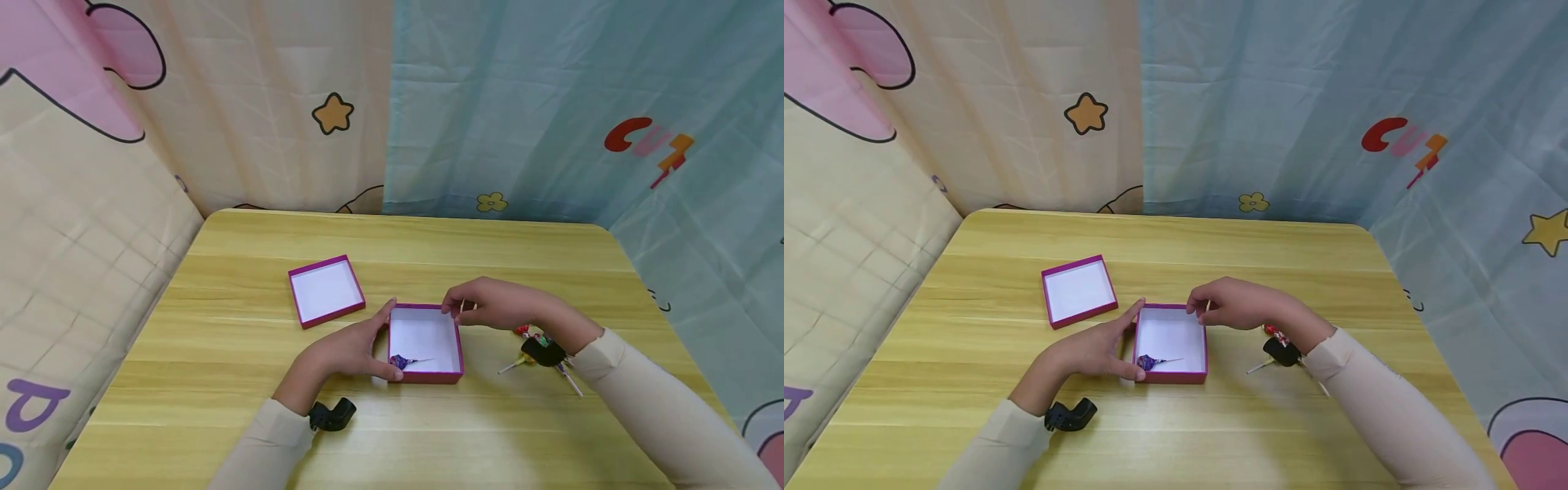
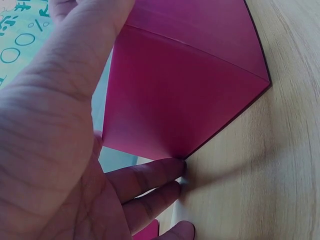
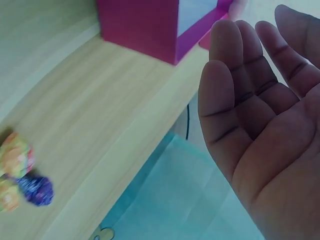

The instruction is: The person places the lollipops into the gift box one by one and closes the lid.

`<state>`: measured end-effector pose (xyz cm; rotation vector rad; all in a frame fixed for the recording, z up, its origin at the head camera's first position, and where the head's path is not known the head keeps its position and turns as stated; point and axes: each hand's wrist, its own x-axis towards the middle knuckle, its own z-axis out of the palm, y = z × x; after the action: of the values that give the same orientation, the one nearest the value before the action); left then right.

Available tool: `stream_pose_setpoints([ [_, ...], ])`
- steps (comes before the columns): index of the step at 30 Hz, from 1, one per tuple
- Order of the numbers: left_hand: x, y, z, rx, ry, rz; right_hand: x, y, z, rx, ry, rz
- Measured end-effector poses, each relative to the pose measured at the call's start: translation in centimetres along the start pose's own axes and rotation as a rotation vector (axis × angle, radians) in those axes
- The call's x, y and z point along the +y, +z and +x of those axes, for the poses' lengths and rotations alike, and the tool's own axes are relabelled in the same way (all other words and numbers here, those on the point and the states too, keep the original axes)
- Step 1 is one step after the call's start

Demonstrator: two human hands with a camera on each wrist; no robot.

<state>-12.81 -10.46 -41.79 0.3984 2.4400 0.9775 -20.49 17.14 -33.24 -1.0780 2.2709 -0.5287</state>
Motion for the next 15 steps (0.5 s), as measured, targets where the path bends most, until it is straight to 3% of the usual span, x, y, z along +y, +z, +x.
stream_pose_setpoints([
  [15, -0.3, 0.1, 0.1, 0.002, 0.013, -0.01, 3.6, 0.2, -5.6, 0.105, 0.06, 0.141],
])
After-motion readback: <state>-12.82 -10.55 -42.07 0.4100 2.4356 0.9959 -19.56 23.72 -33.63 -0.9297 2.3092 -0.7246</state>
